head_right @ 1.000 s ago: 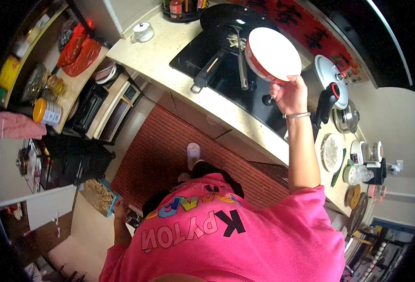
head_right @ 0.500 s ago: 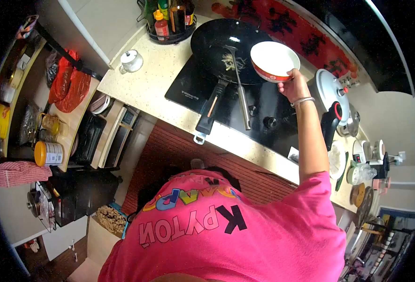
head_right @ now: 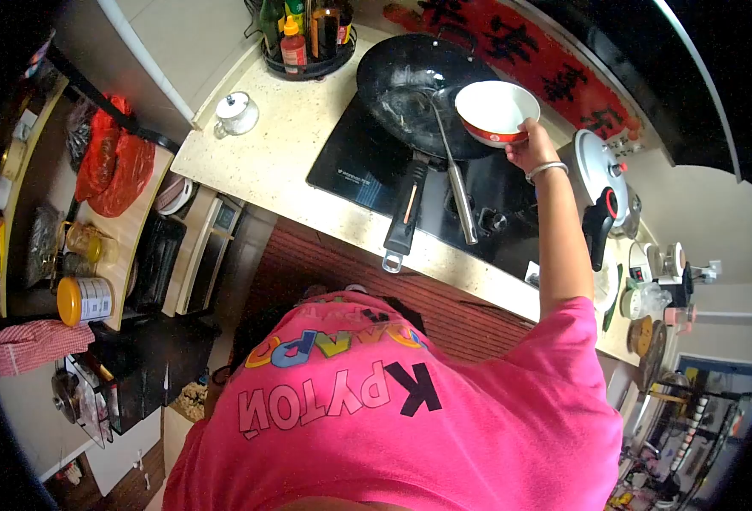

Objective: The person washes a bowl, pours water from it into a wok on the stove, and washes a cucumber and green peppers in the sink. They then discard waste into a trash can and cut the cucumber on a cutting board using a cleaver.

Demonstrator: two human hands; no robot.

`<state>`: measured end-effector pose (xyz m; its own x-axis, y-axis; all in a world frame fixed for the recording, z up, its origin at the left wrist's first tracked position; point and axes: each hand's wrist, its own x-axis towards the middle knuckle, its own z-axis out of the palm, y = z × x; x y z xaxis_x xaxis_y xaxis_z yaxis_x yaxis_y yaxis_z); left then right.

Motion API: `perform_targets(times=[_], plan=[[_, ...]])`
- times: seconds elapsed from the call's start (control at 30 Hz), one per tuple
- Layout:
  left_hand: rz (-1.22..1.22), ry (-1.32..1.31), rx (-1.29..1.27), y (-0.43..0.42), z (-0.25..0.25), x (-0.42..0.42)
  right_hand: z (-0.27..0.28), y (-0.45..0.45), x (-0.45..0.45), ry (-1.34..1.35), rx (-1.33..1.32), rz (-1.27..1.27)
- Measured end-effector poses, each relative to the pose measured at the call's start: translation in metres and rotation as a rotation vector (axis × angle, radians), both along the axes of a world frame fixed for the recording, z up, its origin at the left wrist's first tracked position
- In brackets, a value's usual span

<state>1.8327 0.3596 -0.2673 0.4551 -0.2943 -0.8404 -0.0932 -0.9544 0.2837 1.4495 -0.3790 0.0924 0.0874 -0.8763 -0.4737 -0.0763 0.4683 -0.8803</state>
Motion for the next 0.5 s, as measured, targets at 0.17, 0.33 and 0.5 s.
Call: perform_targets(times=[0.17, 0.33, 0.5], plan=[[1.18, 0.153, -0.122, -0.018, 0.041, -0.029, 0.013, 0.009, 0.006, 0.104, -0.057, 0.001], [0.955, 0.202, -0.096, 0.011, 0.021, -0.035, 0.032, 0.011, 0.009, 0.236, -0.117, 0.026], [0.903, 0.229, -0.106, 0.017, 0.005, -0.04, 0.044, -0.02, 0.003, 0.544, -0.167, 0.012]])
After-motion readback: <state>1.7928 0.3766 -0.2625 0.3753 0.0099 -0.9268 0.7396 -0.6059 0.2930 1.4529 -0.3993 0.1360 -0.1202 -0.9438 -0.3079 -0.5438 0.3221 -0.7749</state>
